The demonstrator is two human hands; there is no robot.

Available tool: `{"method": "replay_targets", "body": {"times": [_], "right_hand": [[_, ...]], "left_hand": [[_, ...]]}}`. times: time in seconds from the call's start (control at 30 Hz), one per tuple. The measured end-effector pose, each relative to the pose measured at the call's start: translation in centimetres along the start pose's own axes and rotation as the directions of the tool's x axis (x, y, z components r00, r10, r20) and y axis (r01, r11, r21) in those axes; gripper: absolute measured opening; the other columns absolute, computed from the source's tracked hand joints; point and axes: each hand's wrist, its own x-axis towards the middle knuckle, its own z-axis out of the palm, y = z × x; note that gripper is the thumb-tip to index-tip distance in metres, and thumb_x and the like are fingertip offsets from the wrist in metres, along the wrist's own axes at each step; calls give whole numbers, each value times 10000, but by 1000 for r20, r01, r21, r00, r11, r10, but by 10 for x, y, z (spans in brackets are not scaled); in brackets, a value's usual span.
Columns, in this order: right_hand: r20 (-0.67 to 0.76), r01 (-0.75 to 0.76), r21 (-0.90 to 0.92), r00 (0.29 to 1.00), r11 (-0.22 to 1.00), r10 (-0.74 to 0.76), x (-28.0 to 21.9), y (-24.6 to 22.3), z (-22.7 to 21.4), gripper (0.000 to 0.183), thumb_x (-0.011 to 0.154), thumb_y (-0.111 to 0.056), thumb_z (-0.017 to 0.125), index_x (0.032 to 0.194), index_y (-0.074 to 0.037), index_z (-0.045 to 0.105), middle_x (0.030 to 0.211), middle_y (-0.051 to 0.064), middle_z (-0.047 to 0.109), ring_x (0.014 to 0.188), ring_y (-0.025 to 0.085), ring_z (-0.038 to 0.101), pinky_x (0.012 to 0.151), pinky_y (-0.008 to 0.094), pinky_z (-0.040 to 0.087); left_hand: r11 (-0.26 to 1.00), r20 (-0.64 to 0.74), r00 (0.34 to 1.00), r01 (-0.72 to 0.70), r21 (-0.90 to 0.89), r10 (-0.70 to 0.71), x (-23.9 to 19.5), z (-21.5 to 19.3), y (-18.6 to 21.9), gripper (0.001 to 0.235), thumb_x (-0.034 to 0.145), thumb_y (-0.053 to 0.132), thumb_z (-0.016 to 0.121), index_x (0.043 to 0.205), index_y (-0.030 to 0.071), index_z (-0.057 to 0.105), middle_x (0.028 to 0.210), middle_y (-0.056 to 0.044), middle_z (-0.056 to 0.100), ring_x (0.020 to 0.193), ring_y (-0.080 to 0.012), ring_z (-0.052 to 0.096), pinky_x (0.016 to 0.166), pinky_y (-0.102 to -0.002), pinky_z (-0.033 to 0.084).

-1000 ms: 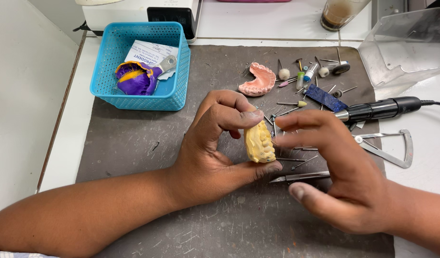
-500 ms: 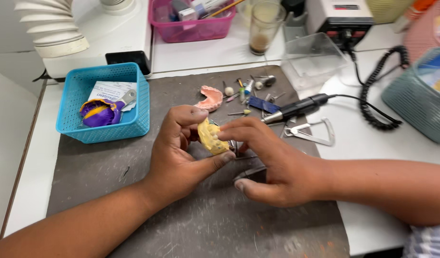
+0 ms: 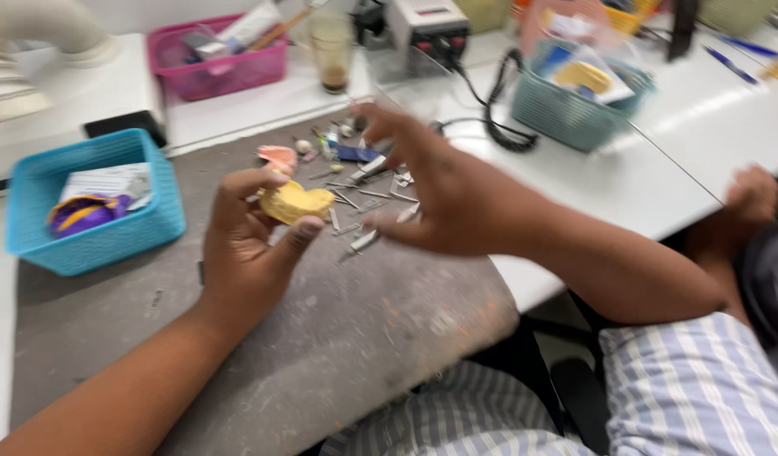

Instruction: The person handles small dental prosthetic components and rotary tool bits on a workbench, then picks up a yellow denture model and uses a metal probe to adjust or inspect the teeth. The person places the denture model back on the table and continues handling small components.

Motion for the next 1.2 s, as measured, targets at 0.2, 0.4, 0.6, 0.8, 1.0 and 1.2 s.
{"method": "replay_targets", "body": {"times": [0.2,0.4,0.6,0.8,1.0,1.2], "right_hand": [[-452,-179,571,747,802,488,-114,67,-67,1055,1086,-317,741,1697,-111,-94,1245,194,681,956,239,744,711,326,623],[-619,-321,651,299,688,726,-200,111,-92,935,1029,-308,600,1679,-116,-45,1136,168,734,792,192,701,653,337,619],[-591,-176,528,627,831,508,-157,86,-97,609,1094,-309,623,1584,-41,380,1149,151,695,849,161,678,735,335,590],[-104,-78,188,990,979,98,-53,38,-47,443,1053,-233,675,1425,-40,529,1124,120,712,930,148,705,740,306,581],[141,-10,-103,990,995,24,41,-12,0,481,945,-261,721,1346,-39,576,1092,125,697,871,218,722,712,359,576],[52,132,36,990,991,-134,71,14,37,349,913,-170,752,1200,-8,636,1054,132,658,810,200,716,664,334,567]], "left_hand": [[838,96,987,-160,521,129,-4,10,22,478,975,241,801,1322,72,521,1309,-144,510,1162,-221,644,1018,-324,599],[786,154,984,-161,597,84,-5,22,30,456,937,246,811,1278,60,571,1242,-148,572,1124,-239,643,970,-319,582],[971,107,978,196,-139,-182,7,19,27,444,1037,391,624,1372,147,465,1332,-103,571,1200,-237,634,1012,-392,587],[523,125,819,466,-713,-559,8,3,19,450,1093,371,343,1438,134,507,1324,-184,627,1082,-330,664,955,-484,569],[544,156,790,536,-645,-593,5,-8,2,471,1066,253,283,1510,101,325,1326,-190,601,1028,-307,699,891,-440,584],[673,131,833,517,-529,-537,9,-4,0,468,1111,236,375,1530,38,309,1323,-161,582,1021,-226,701,852,-355,597]]}}
